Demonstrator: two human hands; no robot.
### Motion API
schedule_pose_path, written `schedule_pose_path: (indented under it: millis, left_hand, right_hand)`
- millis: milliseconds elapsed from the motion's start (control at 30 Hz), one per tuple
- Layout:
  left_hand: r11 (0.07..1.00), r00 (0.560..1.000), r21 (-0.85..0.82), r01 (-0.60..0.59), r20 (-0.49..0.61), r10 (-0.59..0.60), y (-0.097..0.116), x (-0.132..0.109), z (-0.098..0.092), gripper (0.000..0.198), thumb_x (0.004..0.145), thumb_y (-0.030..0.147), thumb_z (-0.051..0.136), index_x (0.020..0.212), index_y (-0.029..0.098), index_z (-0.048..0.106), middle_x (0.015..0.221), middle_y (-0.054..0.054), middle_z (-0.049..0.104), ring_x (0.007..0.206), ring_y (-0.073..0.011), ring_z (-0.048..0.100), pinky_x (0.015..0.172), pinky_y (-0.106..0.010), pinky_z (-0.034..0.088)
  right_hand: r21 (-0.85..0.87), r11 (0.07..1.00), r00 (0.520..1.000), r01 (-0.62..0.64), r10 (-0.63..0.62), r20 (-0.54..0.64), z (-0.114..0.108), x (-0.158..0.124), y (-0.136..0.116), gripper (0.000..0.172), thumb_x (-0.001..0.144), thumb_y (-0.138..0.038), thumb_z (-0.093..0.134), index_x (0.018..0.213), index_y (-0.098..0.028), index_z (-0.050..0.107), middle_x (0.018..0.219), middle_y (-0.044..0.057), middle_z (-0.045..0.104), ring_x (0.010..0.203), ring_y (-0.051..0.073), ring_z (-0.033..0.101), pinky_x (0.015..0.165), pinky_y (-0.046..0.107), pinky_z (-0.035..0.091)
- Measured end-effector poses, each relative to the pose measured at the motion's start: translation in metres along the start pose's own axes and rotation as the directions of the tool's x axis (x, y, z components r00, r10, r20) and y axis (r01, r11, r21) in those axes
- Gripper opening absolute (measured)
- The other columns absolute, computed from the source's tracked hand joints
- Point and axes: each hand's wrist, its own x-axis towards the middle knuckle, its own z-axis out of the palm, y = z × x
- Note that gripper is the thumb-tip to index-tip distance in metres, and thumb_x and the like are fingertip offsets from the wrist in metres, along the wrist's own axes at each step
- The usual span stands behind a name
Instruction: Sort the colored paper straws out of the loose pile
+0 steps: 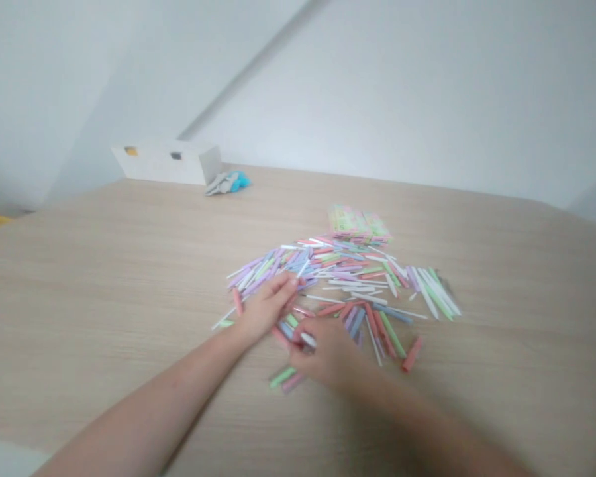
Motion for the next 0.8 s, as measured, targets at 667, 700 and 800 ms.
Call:
schedule_pose_path:
  millis: [667, 700, 800]
  left_hand:
    - [0.912, 0.938, 0.392, -0.121, 0.346, -0.025, 0.022, -0.019, 0.022, 0.029, 0.092, 0.034, 0.044, 0.102, 0.017, 0.065, 0.088, -0.004, 0.063, 0.078, -0.0158, 0.057, 0.069, -0.024, 0.049]
    - [0.910, 0.936, 0.397, -0.120, 0.350, -0.030, 0.021, -0.019, 0.022, 0.029, 0.092, 0.034, 0.043, 0.102, 0.017, 0.065, 0.087, -0.004, 0.063, 0.077, -0.0152, 0.057, 0.068, -0.024, 0.049]
    - [0.904, 0.935, 0.412, -0.110, 0.351, -0.046, 0.018, -0.020, 0.021, 0.029, 0.092, 0.034, 0.043, 0.104, 0.016, 0.064, 0.087, -0.004, 0.061, 0.075, -0.0140, 0.057, 0.066, -0.022, 0.049]
  right_hand:
    - [0.895, 0.440, 0.867, 0.071, 0.417, -0.274, -0.049, -0.021, 0.065, 0.013, 0.078, -0.030, 0.067, 0.085, -0.020, 0.060, 0.080, 0.000, 0.067, 0.037, 0.001, 0.029, 0.034, 0.017, 0.019]
    - [0.893, 0.443, 0.869, 0.078, 0.409, -0.279, -0.050, -0.021, 0.064, 0.013, 0.078, -0.029, 0.067, 0.085, -0.020, 0.060, 0.081, 0.000, 0.067, 0.037, 0.001, 0.030, 0.034, 0.017, 0.020]
    - [0.879, 0.471, 0.878, 0.073, 0.388, -0.280, -0.050, -0.023, 0.062, 0.012, 0.078, -0.028, 0.067, 0.085, -0.021, 0.061, 0.082, 0.001, 0.068, 0.037, 0.001, 0.030, 0.034, 0.017, 0.019]
